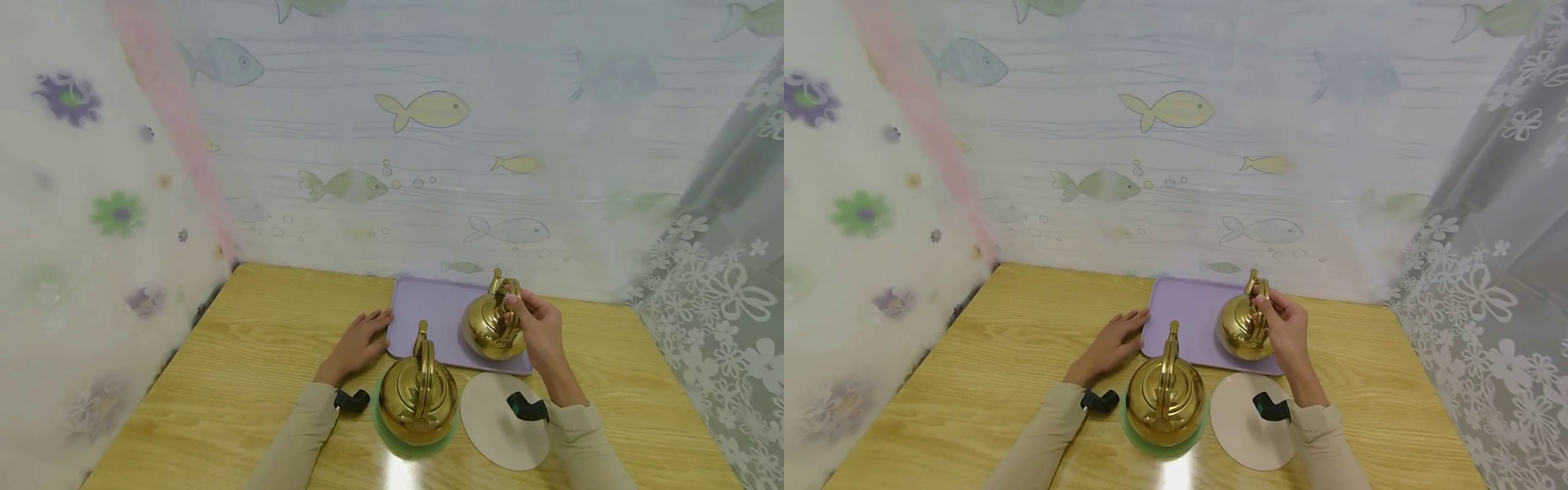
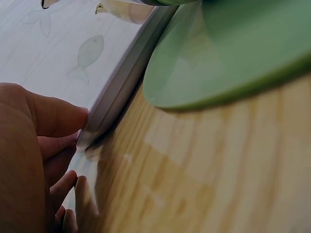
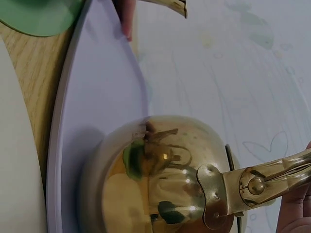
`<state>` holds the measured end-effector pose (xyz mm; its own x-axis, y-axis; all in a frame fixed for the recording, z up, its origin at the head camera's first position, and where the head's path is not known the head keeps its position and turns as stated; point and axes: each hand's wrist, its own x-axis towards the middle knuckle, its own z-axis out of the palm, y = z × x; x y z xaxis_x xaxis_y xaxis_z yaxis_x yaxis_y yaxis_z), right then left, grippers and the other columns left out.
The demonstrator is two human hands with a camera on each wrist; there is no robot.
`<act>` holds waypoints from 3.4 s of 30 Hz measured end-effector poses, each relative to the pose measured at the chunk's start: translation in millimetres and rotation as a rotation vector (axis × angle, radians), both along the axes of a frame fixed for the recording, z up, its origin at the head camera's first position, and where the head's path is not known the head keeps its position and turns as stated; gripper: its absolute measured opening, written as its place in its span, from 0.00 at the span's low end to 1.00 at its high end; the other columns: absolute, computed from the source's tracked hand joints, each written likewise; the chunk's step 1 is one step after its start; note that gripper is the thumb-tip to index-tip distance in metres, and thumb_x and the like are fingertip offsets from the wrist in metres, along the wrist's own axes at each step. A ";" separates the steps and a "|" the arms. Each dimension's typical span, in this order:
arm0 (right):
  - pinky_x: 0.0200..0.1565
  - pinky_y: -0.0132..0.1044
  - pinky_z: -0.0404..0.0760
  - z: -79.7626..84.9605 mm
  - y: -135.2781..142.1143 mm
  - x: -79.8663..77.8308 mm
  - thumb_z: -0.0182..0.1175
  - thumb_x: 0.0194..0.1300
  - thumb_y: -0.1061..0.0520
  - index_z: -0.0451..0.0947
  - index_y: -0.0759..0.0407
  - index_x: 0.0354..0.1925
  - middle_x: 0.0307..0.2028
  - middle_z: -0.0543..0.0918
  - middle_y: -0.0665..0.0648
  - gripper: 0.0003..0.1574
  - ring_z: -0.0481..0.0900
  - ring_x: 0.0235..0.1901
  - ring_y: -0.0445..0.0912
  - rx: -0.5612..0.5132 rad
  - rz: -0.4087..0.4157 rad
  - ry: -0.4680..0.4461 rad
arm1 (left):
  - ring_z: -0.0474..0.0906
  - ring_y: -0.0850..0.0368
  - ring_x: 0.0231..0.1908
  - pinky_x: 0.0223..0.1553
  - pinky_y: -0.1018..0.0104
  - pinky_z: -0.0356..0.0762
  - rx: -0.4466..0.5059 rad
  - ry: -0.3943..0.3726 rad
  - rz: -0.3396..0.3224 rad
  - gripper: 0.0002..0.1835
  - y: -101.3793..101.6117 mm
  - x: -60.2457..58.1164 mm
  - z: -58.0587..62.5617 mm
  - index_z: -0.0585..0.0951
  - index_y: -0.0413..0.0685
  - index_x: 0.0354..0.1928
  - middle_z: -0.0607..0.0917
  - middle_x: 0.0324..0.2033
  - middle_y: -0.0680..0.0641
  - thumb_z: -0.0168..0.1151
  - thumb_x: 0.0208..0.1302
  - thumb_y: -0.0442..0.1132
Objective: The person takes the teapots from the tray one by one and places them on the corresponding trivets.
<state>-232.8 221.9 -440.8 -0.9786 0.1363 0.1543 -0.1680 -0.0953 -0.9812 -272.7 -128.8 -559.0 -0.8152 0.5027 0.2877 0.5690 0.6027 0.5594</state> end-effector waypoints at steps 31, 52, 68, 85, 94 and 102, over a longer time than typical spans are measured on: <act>0.37 0.25 0.85 2.6 0.8 11.4 0.58 0.75 0.59 0.76 0.75 0.58 0.39 0.88 0.50 0.21 0.84 0.40 0.39 -0.082 0.021 0.048 | 0.61 0.35 0.74 0.76 0.37 0.48 0.018 -0.006 -0.015 0.31 -0.5 0.2 0.5 0.69 0.37 0.73 0.69 0.73 0.40 0.56 0.73 0.45; 0.39 0.25 0.85 -0.4 -0.6 19.9 0.57 0.75 0.59 0.74 0.75 0.62 0.45 0.88 0.45 0.25 0.83 0.42 0.38 -0.064 0.067 0.080 | 0.60 0.34 0.74 0.76 0.35 0.47 0.014 -0.014 -0.022 0.30 0.0 0.8 2.4 0.68 0.36 0.73 0.68 0.73 0.39 0.55 0.74 0.42; 0.38 0.25 0.85 -1.6 -1.7 23.8 0.57 0.75 0.60 0.72 0.79 0.62 0.50 0.88 0.48 0.25 0.84 0.42 0.38 -0.072 0.049 0.098 | 0.60 0.35 0.74 0.76 0.37 0.48 0.004 -0.011 -0.013 0.31 -0.7 -1.7 -0.1 0.68 0.37 0.73 0.68 0.74 0.40 0.55 0.73 0.45; 0.36 0.25 0.84 1.8 -4.7 32.4 0.57 0.75 0.62 0.77 0.74 0.60 0.39 0.87 0.48 0.21 0.82 0.39 0.38 -0.125 0.026 0.112 | 0.60 0.35 0.74 0.76 0.36 0.48 0.004 -0.002 -0.017 0.31 -0.8 -2.7 -1.2 0.68 0.36 0.73 0.69 0.74 0.40 0.55 0.73 0.44; 0.35 0.25 0.84 5.0 -5.3 38.8 0.57 0.74 0.62 0.82 0.66 0.56 0.39 0.87 0.49 0.16 0.83 0.36 0.38 -0.129 0.033 0.089 | 0.61 0.35 0.74 0.76 0.36 0.48 0.014 0.002 -0.016 0.31 -1.0 -3.4 -2.0 0.69 0.36 0.73 0.69 0.73 0.40 0.56 0.73 0.44; 0.34 0.25 0.84 4.0 -4.6 40.5 0.57 0.75 0.62 0.79 0.73 0.58 0.36 0.87 0.48 0.19 0.82 0.34 0.38 -0.108 0.014 0.082 | 0.61 0.36 0.74 0.76 0.36 0.49 0.012 0.005 -0.011 0.32 -1.6 -4.5 -4.2 0.69 0.38 0.73 0.69 0.73 0.41 0.56 0.73 0.45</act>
